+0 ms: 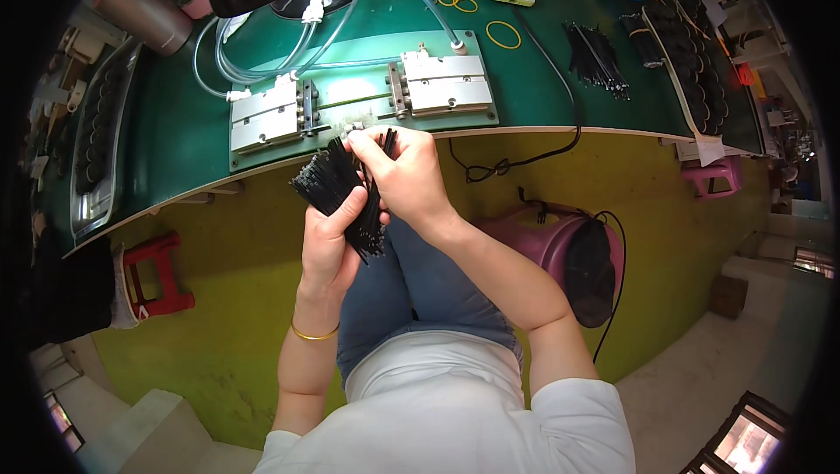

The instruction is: Manually assemble small electronic components and bundle them together using cable ties.

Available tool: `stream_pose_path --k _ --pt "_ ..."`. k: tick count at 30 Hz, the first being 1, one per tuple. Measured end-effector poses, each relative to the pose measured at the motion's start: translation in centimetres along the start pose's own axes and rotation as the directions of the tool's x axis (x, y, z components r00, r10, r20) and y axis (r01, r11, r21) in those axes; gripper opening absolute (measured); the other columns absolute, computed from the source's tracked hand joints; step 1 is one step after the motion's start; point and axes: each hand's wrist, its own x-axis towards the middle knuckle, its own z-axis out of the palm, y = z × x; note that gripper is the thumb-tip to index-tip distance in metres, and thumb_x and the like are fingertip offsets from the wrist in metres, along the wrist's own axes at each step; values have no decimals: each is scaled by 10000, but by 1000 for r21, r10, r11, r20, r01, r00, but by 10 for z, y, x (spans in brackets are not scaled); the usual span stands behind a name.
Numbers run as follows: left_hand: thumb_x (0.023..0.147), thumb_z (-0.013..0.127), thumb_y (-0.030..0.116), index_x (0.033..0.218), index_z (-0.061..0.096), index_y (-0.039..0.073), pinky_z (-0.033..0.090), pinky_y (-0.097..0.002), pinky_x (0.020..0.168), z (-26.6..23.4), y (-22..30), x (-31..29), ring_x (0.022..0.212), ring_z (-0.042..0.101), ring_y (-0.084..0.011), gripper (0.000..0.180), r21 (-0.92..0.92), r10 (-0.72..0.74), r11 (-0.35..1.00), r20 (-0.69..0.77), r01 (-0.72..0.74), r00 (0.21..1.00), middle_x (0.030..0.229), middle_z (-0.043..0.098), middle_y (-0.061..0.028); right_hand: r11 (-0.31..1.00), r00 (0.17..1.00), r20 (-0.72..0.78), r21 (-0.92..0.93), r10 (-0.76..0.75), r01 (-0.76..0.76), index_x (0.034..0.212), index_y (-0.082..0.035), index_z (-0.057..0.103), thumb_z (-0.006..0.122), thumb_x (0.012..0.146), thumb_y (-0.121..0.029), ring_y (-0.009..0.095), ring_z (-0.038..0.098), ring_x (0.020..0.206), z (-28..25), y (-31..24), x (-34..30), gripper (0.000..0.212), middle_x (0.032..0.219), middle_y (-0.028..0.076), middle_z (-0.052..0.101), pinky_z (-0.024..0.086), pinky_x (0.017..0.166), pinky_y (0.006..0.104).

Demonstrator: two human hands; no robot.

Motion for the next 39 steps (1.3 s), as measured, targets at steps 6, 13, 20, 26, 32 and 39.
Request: stream_pose_path --k 6,13,20,26,32,39 --pt "821 539 30 958 535 -32 513 -276 608 3 0 1 695 588 -166 150 -13 14 1000 12 -14 1000 826 584 -87 996 996 35 39 79 -81 704 -6 593 549 820 -136 24 394 375 -2 -4 2 180 526 -17 502 271 309 170" --pt "817 539 18 955 539 -34 516 -278 594 7 2 -1 668 587 -164 148 24 37 999 -45 -36 998 823 587 -90 999 1000 0 -43 16 -16 683 -4 592 588 800 -117 22 398 404 -1 -5 0 163 525 -23 497 308 343 183" --pt "806 546 5 948 546 -35 514 -270 556 7 2 -4 641 585 -161 148 57 48 997 -82 -43 995 807 586 -89 983 989 -4 -105 -151 149 697 8 605 601 793 -94 10 424 472 3 -4 -6 139 555 -26 523 342 396 183" --pt "806 552 15 947 546 -33 509 -265 547 8 2 -2 635 580 -158 148 14 28 1000 -75 -27 997 796 583 -85 983 987 -31 -106 -157 153 707 9 617 589 803 -106 7 430 484 3 -4 -6 152 563 -27 531 330 403 173" --pt "808 556 23 943 545 -31 506 -266 549 5 -2 1 640 574 -154 145 -19 15 1000 -75 -16 997 803 582 -81 985 990 -47 -117 -136 130 717 7 625 579 810 -125 13 429 454 1 1 -1 168 550 -21 532 322 385 174" --pt "812 551 21 945 546 -30 499 -264 549 10 -1 3 641 569 -153 142 -5 33 999 -92 -34 995 802 581 -78 990 993 -59 -97 -107 101 697 4 622 567 818 -145 16 427 427 -1 3 3 200 535 -5 540 312 354 177"
